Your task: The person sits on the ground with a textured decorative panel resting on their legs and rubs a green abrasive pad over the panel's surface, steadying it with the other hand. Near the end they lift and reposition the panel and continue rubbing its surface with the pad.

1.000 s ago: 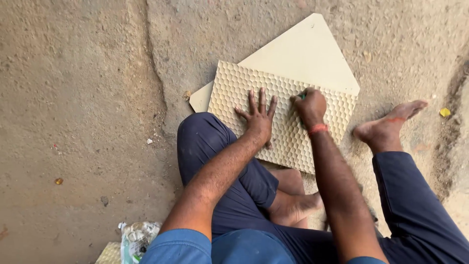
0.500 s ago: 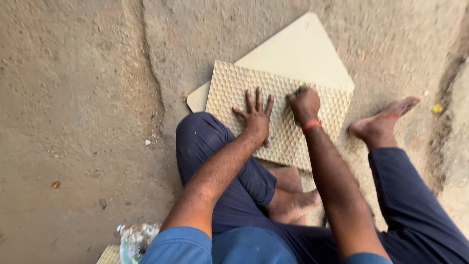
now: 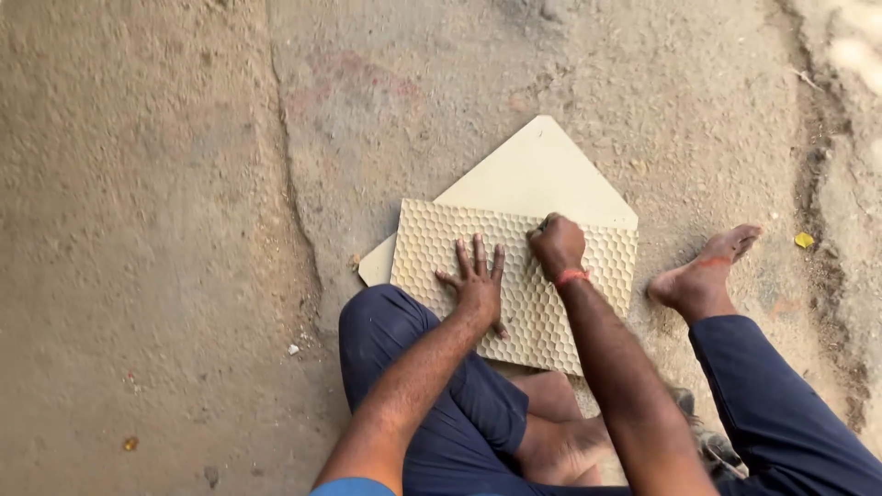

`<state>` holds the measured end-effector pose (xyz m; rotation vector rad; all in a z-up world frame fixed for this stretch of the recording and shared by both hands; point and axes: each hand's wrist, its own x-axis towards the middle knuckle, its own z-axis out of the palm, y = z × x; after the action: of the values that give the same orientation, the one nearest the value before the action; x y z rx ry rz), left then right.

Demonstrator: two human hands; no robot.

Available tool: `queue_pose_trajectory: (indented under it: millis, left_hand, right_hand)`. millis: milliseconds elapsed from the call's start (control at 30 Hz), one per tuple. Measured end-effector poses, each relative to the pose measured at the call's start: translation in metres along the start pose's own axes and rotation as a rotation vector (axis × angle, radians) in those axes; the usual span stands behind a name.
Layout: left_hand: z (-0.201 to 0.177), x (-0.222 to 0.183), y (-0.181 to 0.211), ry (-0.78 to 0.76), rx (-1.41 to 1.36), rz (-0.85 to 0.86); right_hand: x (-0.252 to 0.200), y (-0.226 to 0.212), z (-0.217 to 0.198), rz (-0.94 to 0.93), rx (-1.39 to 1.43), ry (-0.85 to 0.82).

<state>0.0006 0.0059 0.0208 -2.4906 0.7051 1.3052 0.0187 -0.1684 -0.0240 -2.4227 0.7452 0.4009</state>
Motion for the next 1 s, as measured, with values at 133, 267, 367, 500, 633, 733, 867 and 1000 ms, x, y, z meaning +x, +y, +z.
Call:
queue_pose_trajectory:
  millis: [133,267,367,500,633,733,867,1000]
  left_hand:
    - [0.002,0.004,0.002,-0.019,0.018,-0.011]
    - [-0.003,0.01,0.001,-0.014,-0.02,-0.021]
    - [0.01,-0.001,0.005,-0.016,-0.087,-0.047]
    - [0.0,-0.001,0.002,0.015,-0.072,-0.028]
    - [-0.005,-0.004,-0.001,0.023,-0.104,-0.027]
    - [-0.004,-0.003,-0.003,-0.002,-0.06,-0.002]
    - [0.016,-0.01,0.005,0.071,-0.064,-0.011]
    - [-0.007,-0.004,-0.003,0.075,-0.092,-0.002]
  right_hand:
    - [0.008,0.028,0.021,-0.094,-0.121,-0.065]
    - [0.01,0.016,0.012,0.006,0.017,-0.068]
    - [-0.016,0.026,0.029,0.031,0.015,0.057]
    - [-0.015,0.009,0.013,0.068,0.042,0.05]
    - [-0.018,0.011,0.023,0.06,0.036,0.132]
    - [-0.005,0.024,0.03,0.053,0.05,0.159]
    - [-0.029,0.018,0.03,0.14,0.061,0.088]
    - [-0.011,0.032,0.035,0.054,0.009,0.178]
